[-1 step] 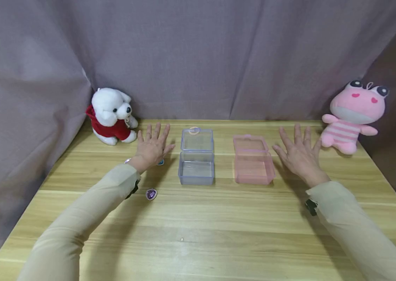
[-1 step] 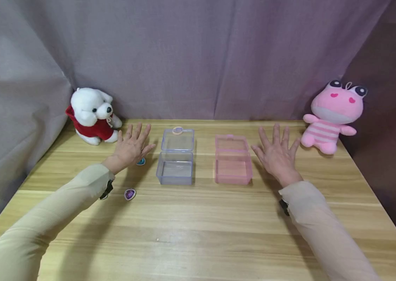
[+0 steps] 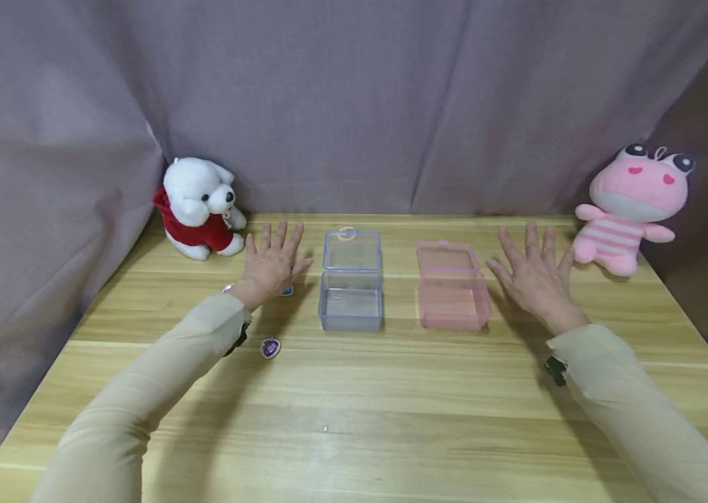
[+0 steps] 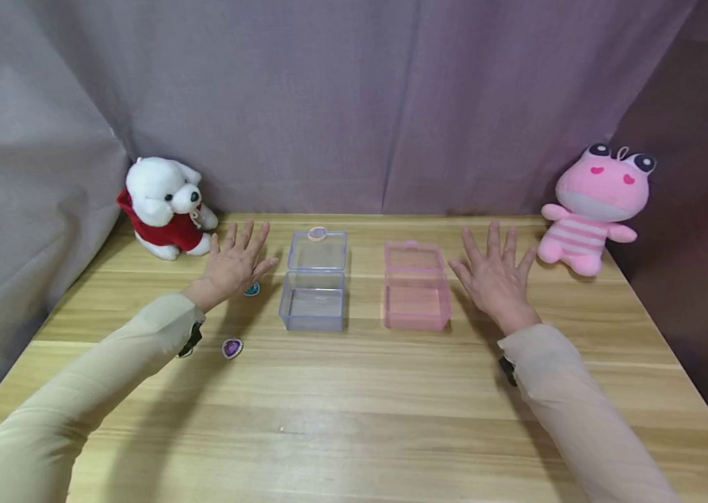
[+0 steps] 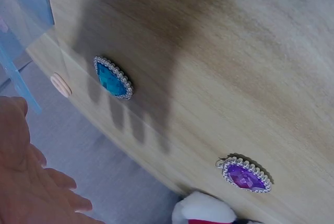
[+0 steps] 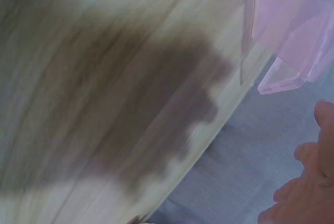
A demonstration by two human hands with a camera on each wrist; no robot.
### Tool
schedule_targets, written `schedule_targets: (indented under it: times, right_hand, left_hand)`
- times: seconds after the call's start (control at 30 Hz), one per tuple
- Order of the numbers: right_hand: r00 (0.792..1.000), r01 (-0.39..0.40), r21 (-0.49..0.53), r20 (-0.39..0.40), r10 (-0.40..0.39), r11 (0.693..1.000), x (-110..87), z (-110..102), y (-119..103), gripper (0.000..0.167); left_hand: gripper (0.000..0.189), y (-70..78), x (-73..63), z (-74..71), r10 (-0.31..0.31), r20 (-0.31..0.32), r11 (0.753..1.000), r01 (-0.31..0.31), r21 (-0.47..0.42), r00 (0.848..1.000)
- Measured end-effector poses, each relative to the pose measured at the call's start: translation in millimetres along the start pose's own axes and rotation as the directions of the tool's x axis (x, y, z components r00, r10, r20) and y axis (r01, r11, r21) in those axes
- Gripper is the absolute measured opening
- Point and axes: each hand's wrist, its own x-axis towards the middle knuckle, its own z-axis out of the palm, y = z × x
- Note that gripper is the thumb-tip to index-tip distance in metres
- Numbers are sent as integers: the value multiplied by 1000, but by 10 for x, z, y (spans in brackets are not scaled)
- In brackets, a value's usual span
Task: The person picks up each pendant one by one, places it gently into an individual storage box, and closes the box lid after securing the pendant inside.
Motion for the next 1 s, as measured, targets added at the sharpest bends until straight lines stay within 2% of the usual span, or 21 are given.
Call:
schedule_targets:
  times: [0.3, 0.37, 0.47, 0.5, 0.57, 0.63, 0.7, 0.73, 0.83, 1.0]
  right_hand:
    - [1000, 9, 10, 12, -9, 1000, -10, 53, 16, 70]
    - [1000, 25, 53, 5, -25, 998, -25, 62, 32, 68]
    - [997, 78, 212, -4, -79, 974, -57, 66, 66, 64]
    - [995, 97, 285, 0, -101, 954, -70, 62, 77, 63]
    - [988, 128, 441, 23, -154, 889, -98, 51, 97, 61]
    - [977, 123, 563, 78, -200, 817, -129, 39, 114, 62]
    - [959, 98, 644, 142, -245, 759, -157, 33, 127, 64]
    - [948, 91, 672, 168, -270, 735, -170, 36, 132, 65]
    - [920, 87, 725, 205, -335, 684, -205, 65, 138, 70]
    - [892, 144, 810, 143, -430, 569, -229, 161, 135, 76]
  left_hand:
    - [69, -28, -23, 8, -6, 15, 1000, 6, -23, 1000]
    - [69, -45, -36, 12, 1, 15, 999, -1, -47, 1000]
    - [69, -109, -71, 24, 36, -31, 992, -40, -119, 999]
    - [69, -142, -88, 23, 49, -55, 984, -58, -171, 997]
    - [67, -227, -129, 23, 68, -95, 955, -93, -283, 993]
    - [62, -332, -173, 27, 80, -134, 909, -127, -397, 988]
    - [57, -452, -224, 30, 73, -150, 858, -139, -495, 986]
    - [54, -513, -249, 38, 64, -151, 844, -134, -520, 986]
    - [48, -697, -324, 76, 29, -144, 819, -106, -564, 989]
    - [48, -936, -441, 138, -34, -51, 794, -4, -608, 998]
